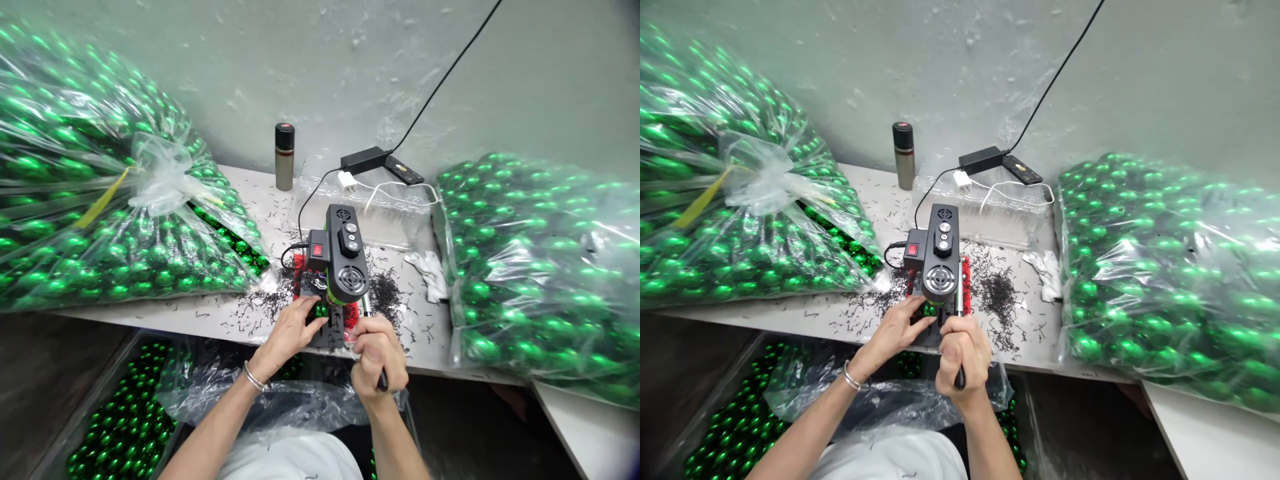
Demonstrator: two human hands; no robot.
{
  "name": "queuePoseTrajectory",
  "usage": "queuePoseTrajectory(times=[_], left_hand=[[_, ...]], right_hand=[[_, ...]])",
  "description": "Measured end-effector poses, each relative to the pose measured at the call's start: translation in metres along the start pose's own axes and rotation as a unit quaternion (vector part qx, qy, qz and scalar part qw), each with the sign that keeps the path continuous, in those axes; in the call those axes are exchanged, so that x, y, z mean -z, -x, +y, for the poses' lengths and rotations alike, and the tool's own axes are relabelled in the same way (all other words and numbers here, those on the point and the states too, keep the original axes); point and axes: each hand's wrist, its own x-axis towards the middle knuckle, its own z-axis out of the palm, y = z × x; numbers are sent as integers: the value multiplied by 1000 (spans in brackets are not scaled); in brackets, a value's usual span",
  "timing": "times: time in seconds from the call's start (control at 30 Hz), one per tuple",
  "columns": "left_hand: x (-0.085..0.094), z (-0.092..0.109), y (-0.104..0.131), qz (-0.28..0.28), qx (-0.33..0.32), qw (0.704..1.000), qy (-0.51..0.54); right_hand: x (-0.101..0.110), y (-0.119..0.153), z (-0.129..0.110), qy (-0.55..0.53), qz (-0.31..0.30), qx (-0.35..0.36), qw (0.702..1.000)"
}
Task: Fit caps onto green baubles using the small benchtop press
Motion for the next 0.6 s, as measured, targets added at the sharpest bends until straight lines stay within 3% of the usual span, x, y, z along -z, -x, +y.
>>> queuePoseTrajectory(times=[0.23, 0.43, 0.6], left_hand=[[0, -3, 6, 4, -58, 998, -30], [-1, -3, 0, -15, -47, 998, -32], [-10, -10, 2, 31, -48, 998, -35]], right_hand=[[0, 1, 1, -12, 4, 9, 1000], [2, 2, 0, -6, -5, -1, 1000], [2, 11, 6, 1, -10, -1, 1000]])
